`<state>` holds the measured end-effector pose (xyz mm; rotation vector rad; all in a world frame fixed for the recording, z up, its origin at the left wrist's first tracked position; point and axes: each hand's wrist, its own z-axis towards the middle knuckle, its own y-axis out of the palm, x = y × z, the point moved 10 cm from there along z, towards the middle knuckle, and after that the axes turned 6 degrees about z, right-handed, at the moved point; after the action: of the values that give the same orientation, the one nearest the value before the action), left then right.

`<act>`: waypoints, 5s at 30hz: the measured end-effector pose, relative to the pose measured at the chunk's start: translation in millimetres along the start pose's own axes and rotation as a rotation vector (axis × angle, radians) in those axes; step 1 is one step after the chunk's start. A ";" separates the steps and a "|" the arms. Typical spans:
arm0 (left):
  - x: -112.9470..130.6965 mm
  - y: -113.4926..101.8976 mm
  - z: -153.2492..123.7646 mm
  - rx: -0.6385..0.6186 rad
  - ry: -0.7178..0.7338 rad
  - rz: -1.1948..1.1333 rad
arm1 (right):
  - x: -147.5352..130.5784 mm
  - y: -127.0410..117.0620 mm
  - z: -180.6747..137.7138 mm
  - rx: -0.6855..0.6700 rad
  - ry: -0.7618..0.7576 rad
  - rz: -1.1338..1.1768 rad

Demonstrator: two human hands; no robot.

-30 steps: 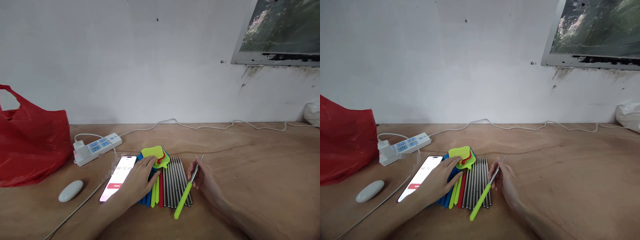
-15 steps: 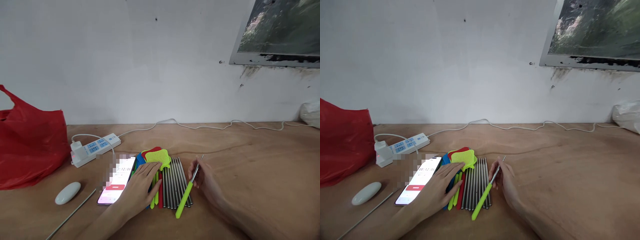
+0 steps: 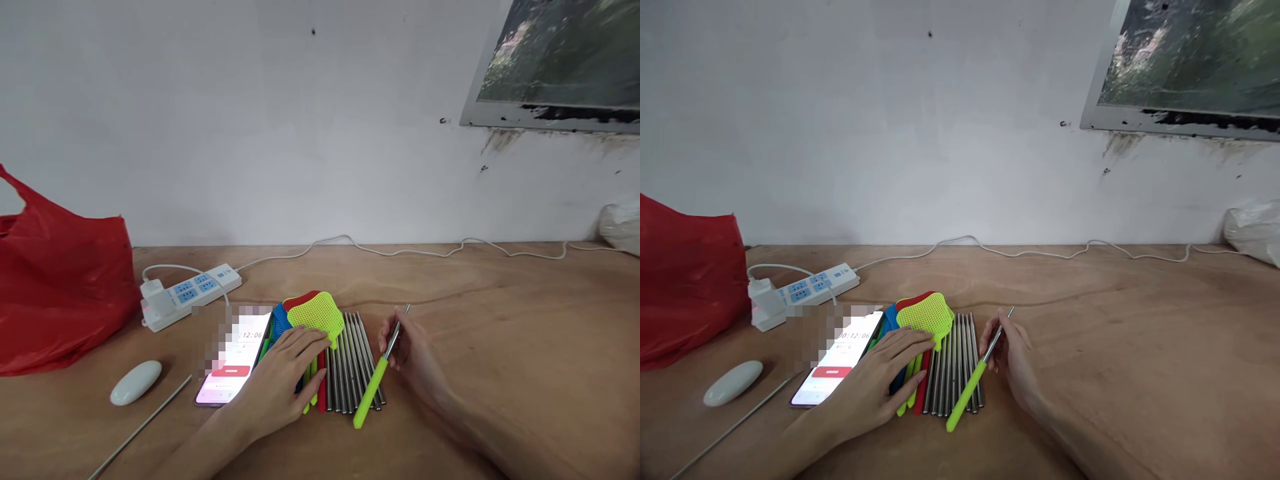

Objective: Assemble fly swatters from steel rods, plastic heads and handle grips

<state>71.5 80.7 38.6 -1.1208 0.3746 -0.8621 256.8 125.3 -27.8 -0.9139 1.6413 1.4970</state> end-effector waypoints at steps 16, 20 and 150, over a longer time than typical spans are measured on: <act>-10.8 -7.1 -1.6 0.028 -0.050 -0.008 | -0.6 -0.2 -0.3 0.028 0.031 -0.006; -11.4 -6.4 -2.4 0.033 -0.052 -0.031 | 1.2 -1.9 1.3 0.014 0.039 0.009; 12.4 6.3 -2.4 -0.197 0.013 0.134 | -29.2 54.2 -33.7 -0.410 -0.397 -0.858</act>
<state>80.4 70.8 33.8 -1.2573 0.5485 -0.7263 222.1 96.5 26.1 -1.2277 0.5243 1.2720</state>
